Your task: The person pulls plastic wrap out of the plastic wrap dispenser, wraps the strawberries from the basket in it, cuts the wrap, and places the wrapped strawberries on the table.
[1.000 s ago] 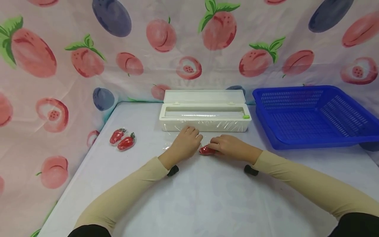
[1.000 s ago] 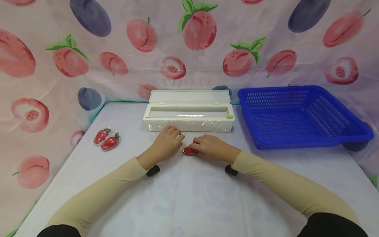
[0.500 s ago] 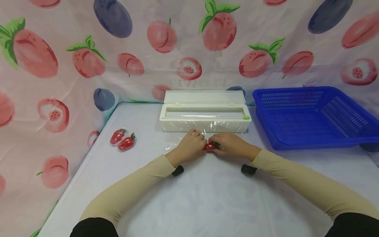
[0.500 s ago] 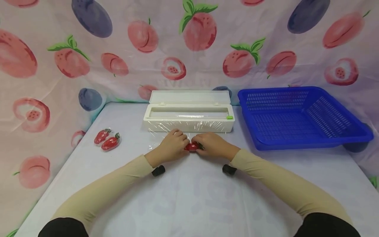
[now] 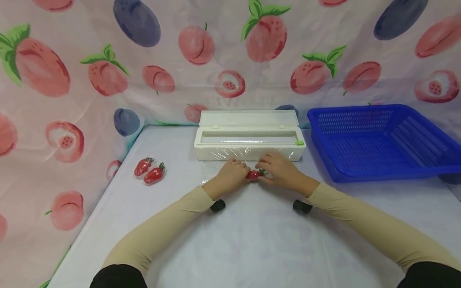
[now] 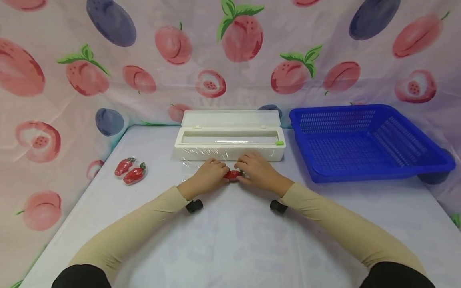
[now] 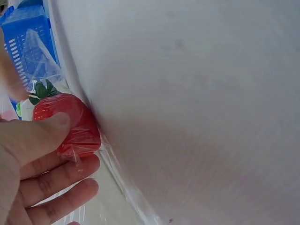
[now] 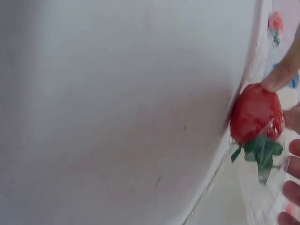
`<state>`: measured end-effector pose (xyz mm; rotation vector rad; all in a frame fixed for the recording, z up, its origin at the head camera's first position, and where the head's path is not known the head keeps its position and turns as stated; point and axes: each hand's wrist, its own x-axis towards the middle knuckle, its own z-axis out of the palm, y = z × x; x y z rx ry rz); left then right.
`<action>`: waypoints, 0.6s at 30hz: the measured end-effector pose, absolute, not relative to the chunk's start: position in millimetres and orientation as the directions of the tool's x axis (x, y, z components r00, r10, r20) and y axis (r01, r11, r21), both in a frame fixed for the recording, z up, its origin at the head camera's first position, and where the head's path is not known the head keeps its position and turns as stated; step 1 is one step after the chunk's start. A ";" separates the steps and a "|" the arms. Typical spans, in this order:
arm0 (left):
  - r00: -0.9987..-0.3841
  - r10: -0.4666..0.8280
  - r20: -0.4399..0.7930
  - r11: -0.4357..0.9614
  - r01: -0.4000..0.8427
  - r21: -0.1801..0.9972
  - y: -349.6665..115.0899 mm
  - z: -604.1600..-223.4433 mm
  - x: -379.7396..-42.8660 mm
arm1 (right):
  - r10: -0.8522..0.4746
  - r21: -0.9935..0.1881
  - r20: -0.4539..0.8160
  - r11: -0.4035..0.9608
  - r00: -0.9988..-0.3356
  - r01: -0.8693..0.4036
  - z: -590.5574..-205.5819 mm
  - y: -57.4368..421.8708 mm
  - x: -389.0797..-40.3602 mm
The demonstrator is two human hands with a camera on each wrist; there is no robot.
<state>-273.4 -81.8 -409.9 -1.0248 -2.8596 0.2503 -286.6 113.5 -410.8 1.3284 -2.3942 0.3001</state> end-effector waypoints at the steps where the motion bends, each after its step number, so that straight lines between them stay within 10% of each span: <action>1: -0.771 0.636 0.029 0.762 0.622 -0.179 -81.6 -409.4 -273.8 | -0.776 0.015 0.420 0.525 -0.471 -0.851 -410.7 112.3 -286.6; 18: -0.747 0.659 0.090 0.747 0.636 -0.193 -82.7 -404.0 -270.5 | -0.748 -0.072 0.186 0.636 -0.637 -0.768 -410.9 103.9 -285.2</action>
